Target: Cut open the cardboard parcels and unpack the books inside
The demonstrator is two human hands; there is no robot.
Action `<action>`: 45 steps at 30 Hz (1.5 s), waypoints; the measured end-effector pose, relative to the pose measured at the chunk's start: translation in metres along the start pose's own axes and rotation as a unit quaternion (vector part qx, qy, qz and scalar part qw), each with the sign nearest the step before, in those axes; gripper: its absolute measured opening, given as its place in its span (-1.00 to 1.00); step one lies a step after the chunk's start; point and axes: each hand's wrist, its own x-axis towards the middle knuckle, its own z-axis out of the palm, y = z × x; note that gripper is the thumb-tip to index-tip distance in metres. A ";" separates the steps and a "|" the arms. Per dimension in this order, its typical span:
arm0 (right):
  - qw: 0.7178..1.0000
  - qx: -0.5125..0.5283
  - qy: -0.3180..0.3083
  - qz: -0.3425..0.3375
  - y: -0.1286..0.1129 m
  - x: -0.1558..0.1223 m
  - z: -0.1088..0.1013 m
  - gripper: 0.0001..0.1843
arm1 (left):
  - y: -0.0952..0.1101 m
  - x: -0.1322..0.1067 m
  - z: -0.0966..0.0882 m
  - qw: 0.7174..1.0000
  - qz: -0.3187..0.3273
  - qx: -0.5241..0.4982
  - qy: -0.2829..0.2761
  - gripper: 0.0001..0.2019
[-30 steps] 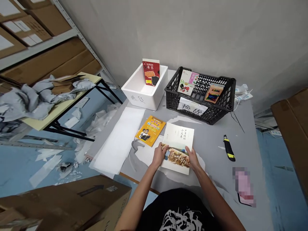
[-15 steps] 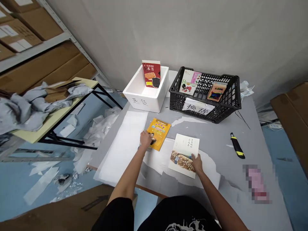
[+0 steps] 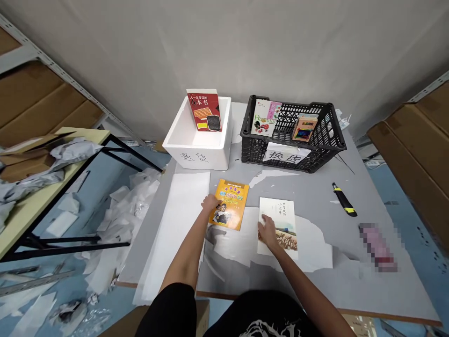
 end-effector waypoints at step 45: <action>0.979 -0.037 0.122 0.159 0.062 0.025 -0.089 -0.72 | 0.109 -0.152 0.155 0.959 0.100 -0.254 -0.075 -0.69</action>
